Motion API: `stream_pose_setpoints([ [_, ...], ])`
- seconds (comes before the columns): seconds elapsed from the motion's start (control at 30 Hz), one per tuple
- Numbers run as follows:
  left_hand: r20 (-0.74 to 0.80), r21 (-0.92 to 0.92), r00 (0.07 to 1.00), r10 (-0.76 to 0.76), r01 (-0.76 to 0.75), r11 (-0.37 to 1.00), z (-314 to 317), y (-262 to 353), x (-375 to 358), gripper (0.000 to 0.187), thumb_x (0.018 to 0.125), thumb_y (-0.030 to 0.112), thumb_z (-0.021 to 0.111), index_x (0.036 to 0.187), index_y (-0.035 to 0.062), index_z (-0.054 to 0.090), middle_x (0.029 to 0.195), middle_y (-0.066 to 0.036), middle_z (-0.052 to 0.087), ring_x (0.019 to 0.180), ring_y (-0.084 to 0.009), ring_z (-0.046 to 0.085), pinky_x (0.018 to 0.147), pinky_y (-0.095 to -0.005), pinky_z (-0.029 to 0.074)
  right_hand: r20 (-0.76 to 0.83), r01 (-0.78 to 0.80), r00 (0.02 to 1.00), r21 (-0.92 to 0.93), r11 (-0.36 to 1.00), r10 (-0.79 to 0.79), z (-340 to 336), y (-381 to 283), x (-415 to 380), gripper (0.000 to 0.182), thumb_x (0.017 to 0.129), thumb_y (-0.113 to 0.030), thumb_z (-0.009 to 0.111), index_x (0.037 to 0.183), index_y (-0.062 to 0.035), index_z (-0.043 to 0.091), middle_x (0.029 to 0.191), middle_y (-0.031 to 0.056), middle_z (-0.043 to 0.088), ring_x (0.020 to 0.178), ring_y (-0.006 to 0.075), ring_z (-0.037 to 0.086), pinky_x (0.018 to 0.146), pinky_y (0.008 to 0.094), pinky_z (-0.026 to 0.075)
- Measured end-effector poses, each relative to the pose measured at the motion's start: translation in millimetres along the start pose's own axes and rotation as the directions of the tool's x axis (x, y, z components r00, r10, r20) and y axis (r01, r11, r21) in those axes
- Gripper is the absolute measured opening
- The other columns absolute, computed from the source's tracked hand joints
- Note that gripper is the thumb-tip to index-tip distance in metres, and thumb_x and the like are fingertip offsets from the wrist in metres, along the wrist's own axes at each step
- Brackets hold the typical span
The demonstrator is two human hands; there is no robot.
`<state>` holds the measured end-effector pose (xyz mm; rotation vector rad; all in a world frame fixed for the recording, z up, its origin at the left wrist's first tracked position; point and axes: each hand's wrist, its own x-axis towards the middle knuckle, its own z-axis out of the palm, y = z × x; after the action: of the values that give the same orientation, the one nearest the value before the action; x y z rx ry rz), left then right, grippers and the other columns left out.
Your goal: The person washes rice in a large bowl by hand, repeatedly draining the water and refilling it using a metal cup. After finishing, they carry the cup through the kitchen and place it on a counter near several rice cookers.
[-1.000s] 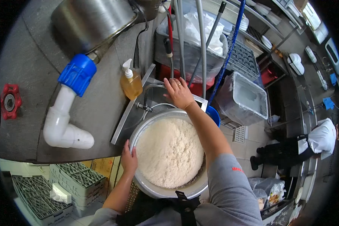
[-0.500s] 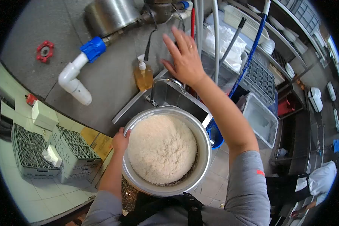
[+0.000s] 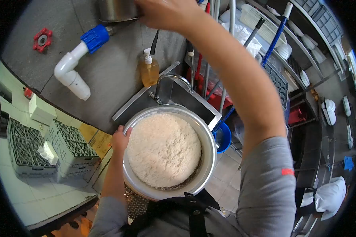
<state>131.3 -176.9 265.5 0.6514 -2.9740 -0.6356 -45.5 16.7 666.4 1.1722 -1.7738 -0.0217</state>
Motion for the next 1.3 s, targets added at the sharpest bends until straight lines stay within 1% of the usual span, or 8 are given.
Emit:
stream_pose_setpoints([
  [0.2,-0.296,0.038,0.951,0.087,-0.079,0.996,1,21,-6,0.053,0.077,0.038,0.060,0.121,0.0121,0.046,0.107,-0.019,0.053,0.100,-0.0392,0.050,0.081,-0.0469,0.042,-0.351,-0.426,0.598,0.622,0.657,0.720,39,-12,-191,0.092,0.057,-0.009,0.071,0.134,-0.0053,0.021,0.131,0.0169,0.029,0.124,0.0311,0.028,0.101,0.0431,0.029],
  [0.33,-0.431,0.037,0.867,0.250,-0.260,0.965,-7,125,-1,0.056,0.075,0.030,0.063,0.126,0.0164,0.044,0.119,-0.017,0.046,0.113,-0.0356,0.039,0.095,-0.0458,0.032,0.294,-0.730,-0.037,0.645,-0.227,0.955,98,-35,-367,0.087,0.062,-0.004,0.064,0.135,-0.0057,0.018,0.126,0.0166,0.034,0.114,0.0255,0.038,0.085,0.0285,0.042],
  [0.43,-0.385,0.195,0.751,0.536,-0.502,0.843,-11,222,25,0.046,0.078,0.025,0.060,0.123,0.0224,0.049,0.130,-0.012,0.039,0.118,-0.0328,0.037,0.097,-0.0454,0.030,0.752,-0.557,-0.348,0.314,-0.769,0.559,109,-54,-422,0.084,0.065,-0.007,0.063,0.135,-0.0063,0.018,0.122,0.0163,0.039,0.102,0.0254,0.047,0.070,0.0334,0.049],
  [0.57,-0.183,0.410,0.580,0.794,-0.689,0.598,5,289,68,0.040,0.077,0.018,0.058,0.116,0.0291,0.055,0.126,-0.004,0.045,0.117,-0.0260,0.040,0.100,-0.0465,0.029,0.928,-0.392,-0.299,0.095,-0.915,0.224,131,-62,-462,0.085,0.068,-0.013,0.062,0.138,-0.0075,0.013,0.128,0.0168,0.035,0.107,0.0304,0.046,0.068,0.0410,0.052],
  [0.8,-0.121,0.390,0.657,0.744,-0.658,0.644,23,319,117,0.023,0.073,0.024,0.061,0.096,0.0242,0.066,0.093,0.001,0.059,0.093,-0.0193,0.053,0.089,-0.0409,0.036,0.967,-0.317,-0.233,0.023,-0.948,0.101,151,-63,-458,0.086,0.070,-0.012,0.062,0.139,-0.0094,0.010,0.132,0.0199,0.031,0.113,0.0330,0.043,0.075,0.0437,0.049],
  [1.1,-0.615,0.288,0.593,0.520,-0.445,0.848,43,296,105,0.018,0.073,0.029,0.066,0.081,0.0148,0.058,0.081,-0.001,0.056,0.080,-0.0226,0.053,0.075,-0.0376,0.037,0.979,-0.305,-0.198,-0.012,-0.952,0.051,185,-53,-449,0.087,0.072,-0.011,0.063,0.139,-0.0100,0.009,0.129,0.0202,0.034,0.102,0.0313,0.051,0.074,0.0408,0.050],
  [1.2,-0.212,0.115,0.956,0.202,-0.180,0.977,54,245,107,0.013,0.074,0.025,0.066,0.077,0.0133,0.062,0.077,-0.003,0.061,0.077,-0.0224,0.058,0.072,-0.0363,0.042,0.981,-0.296,-0.195,-0.042,-0.954,0.018,193,-59,-457,0.087,0.072,-0.011,0.063,0.139,-0.0099,0.009,0.129,0.0200,0.033,0.103,0.0314,0.051,0.073,0.0405,0.050],
  [1.3,0.213,0.089,0.956,-0.203,0.188,0.978,67,222,133,0.019,0.070,0.023,0.069,0.083,0.0112,0.065,0.089,-0.007,0.064,0.085,-0.0263,0.061,0.073,-0.0358,0.047,0.984,-0.292,-0.180,-0.048,-0.955,0.005,199,-66,-461,0.087,0.072,-0.011,0.064,0.139,-0.0095,0.009,0.130,0.0196,0.032,0.103,0.0313,0.050,0.073,0.0409,0.050],
])
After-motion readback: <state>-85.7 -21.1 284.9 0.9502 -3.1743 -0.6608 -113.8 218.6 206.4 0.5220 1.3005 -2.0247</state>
